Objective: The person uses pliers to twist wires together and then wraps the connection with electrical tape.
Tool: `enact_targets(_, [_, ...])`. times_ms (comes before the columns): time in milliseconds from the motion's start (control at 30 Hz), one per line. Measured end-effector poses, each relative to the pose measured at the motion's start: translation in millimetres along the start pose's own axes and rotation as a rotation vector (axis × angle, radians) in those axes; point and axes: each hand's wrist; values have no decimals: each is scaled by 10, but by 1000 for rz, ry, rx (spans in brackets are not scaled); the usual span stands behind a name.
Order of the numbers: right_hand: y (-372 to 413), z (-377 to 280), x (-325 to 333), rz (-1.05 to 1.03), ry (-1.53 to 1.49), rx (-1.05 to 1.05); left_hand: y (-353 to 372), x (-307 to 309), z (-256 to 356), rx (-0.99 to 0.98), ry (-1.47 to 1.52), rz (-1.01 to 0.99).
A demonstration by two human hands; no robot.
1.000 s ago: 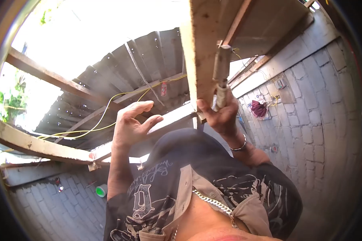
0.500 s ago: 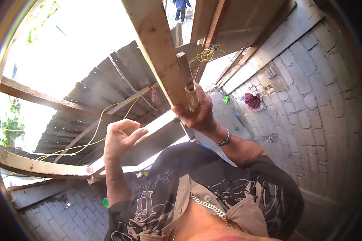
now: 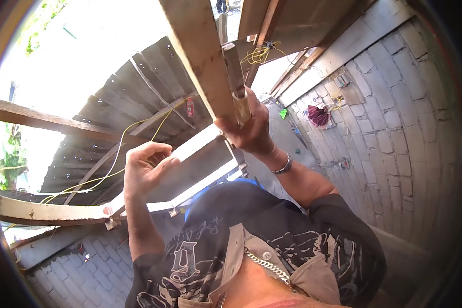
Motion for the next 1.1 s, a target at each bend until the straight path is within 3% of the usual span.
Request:
enact_targets(133, [8,-75,8,-26,33,-40,5,4,-29,-174,-111,5])
enact_targets(200, [-4,-155,-2,-30,-15,-99,15,5,20,-429,-136,71])
enact_targets(267, [25,-87,-24,-7,30,-24,57,11,41,-458,-119,89])
enact_targets(300, [46,-87,-36,-2,-18,-82,71,-1,51,-545,-25,7])
enact_targets(333, [19,-127,-43,19,85,24,88,-16,61,-633,67,-73])
enact_targets(467, [59,-90,-65,19,44,-13,138,-320,40,-462,266,-614])
enact_targets(600, [65,-105,-77,22,82,-30,19,-782,-46,-257,51,-961])
enact_targets(700, [56,-79,-93,24,100,17,-228,-1100,-203,-136,-252,-1092])
enact_targets(867, [130,-11,-45,-1,122,-57,-583,-1594,-880,66,-173,-1254])
enact_targets(967, [103,-35,-80,16,123,-12,-718,-1839,-1411,428,-129,-1370])
enact_targets(1067, [73,-81,-103,34,111,-11,-759,-2212,-1971,462,-254,-1380])
enact_targets(1100, [73,-76,-101,41,114,-8,-729,-2131,-1839,467,-340,-1490])
Point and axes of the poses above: each hand's wrist, its own y-axis away from the middle knuckle, its own x-axis out of the back of the hand, z = x × y, and after that the axes turned 10 degrees about x, right-handed
